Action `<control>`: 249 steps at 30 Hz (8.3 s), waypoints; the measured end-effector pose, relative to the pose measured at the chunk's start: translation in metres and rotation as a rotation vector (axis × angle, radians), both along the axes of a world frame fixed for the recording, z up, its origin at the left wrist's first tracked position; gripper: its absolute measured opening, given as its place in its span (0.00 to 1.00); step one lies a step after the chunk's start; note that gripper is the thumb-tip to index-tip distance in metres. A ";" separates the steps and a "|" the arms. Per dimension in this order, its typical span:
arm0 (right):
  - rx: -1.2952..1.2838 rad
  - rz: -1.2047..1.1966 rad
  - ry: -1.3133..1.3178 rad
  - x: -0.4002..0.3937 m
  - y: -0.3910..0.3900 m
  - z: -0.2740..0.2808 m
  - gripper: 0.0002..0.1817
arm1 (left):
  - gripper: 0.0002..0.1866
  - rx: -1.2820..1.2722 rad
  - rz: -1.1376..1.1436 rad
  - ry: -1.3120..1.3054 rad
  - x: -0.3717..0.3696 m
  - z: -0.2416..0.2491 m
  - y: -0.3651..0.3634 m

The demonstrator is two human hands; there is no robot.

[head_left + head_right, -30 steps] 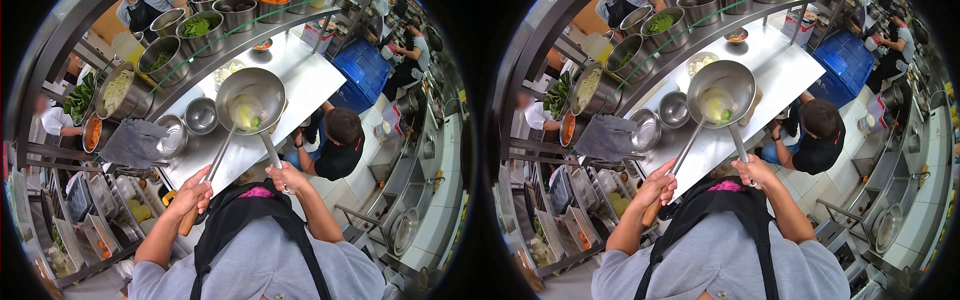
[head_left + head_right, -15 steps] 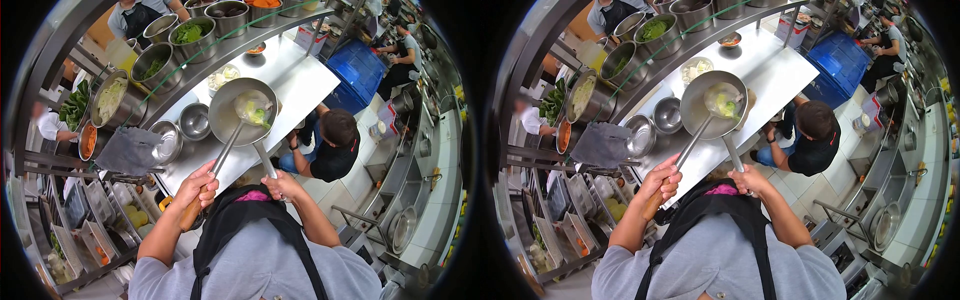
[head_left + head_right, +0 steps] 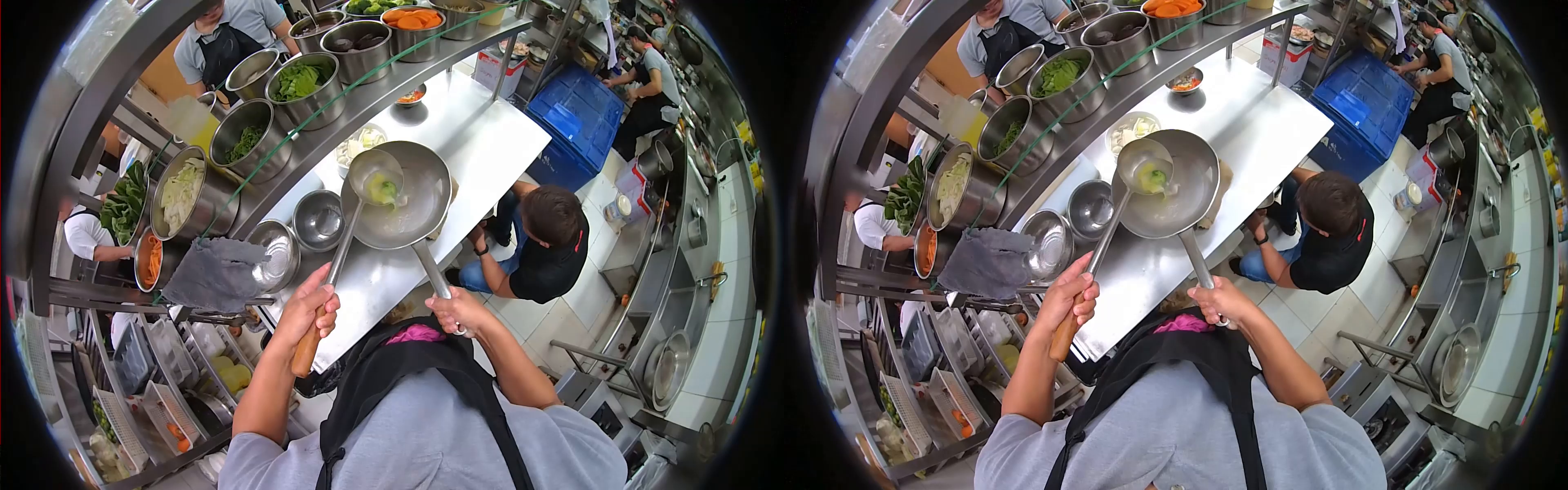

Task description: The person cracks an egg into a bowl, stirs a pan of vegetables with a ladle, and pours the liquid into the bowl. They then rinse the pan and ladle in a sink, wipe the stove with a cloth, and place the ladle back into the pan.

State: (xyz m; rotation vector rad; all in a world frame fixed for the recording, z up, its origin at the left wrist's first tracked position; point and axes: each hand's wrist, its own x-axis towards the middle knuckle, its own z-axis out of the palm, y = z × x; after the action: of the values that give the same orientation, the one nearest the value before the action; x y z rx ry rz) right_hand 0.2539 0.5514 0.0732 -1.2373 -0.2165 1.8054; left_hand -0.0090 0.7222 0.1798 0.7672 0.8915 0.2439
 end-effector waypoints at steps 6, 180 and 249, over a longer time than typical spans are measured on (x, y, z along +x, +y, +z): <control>0.000 -0.016 0.078 0.000 0.004 -0.009 0.17 | 0.23 -0.314 0.166 -0.286 -0.011 -0.011 0.021; -0.263 -0.872 0.095 -0.326 -0.536 -0.102 0.19 | 0.12 -0.704 -0.135 -0.248 -0.037 -0.252 -0.177; -0.225 -1.016 0.167 -0.285 -0.501 -0.086 0.17 | 0.35 0.627 -0.810 0.294 -0.083 -0.256 -0.234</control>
State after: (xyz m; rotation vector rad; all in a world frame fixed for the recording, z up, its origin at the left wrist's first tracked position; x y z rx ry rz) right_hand -0.0314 0.0507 -0.0125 -1.0383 0.6280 1.0287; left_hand -0.0920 0.4880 -0.0761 1.7137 0.7061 -0.3373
